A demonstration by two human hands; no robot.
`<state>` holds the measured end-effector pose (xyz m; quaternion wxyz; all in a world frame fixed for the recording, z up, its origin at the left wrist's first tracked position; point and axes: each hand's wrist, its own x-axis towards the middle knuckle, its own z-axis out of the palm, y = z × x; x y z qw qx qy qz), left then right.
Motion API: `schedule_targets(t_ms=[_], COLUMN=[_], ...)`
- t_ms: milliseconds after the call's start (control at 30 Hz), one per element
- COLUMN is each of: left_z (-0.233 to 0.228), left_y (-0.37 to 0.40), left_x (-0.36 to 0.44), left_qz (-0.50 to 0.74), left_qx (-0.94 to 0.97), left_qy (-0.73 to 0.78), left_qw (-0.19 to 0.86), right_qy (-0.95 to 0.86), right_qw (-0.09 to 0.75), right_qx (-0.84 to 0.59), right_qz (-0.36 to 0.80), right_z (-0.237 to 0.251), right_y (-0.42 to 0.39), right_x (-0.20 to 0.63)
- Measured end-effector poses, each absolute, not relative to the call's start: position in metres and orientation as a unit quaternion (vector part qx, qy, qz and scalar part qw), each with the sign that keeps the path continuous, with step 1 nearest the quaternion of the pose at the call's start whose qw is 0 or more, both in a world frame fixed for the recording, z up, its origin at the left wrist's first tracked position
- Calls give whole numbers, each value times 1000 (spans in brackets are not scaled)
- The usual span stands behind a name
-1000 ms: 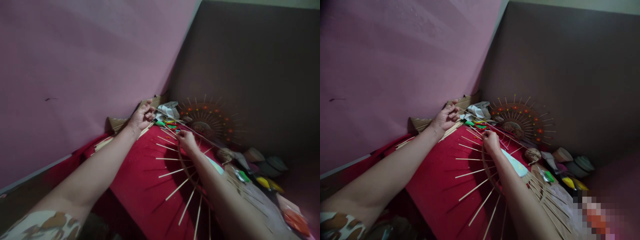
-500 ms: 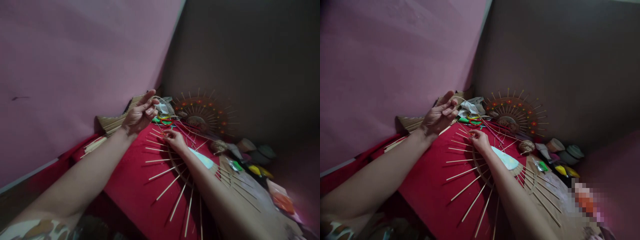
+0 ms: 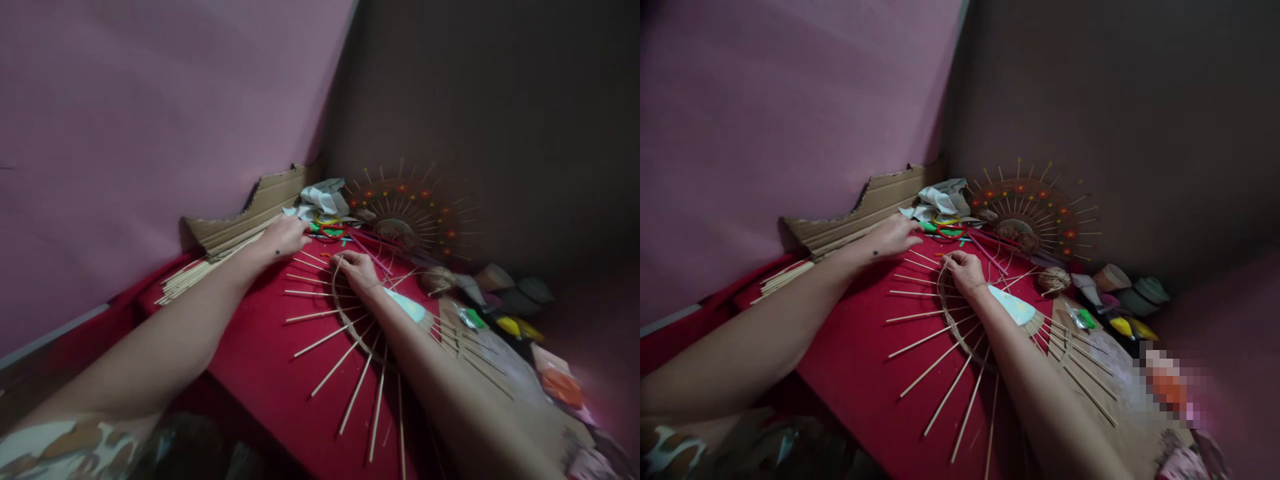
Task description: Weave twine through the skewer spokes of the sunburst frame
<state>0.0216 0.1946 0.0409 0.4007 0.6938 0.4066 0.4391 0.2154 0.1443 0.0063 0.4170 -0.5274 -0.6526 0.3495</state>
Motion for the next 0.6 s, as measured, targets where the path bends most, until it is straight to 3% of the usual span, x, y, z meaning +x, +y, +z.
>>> schedule_targets(t_ms=[267,600], left_z=[19,9], left_y=[197,197], left_x=[33,38], left_qz=[263,254], left_qx=[799,824], left_qy=[396,395], left_qw=[369,318], right_qy=[-633,-669], right_qw=[437,390], right_qx=[-521,-530], right_qz=[370,347], right_z=[6,31], right_y=[139,108], right_x=[216,230])
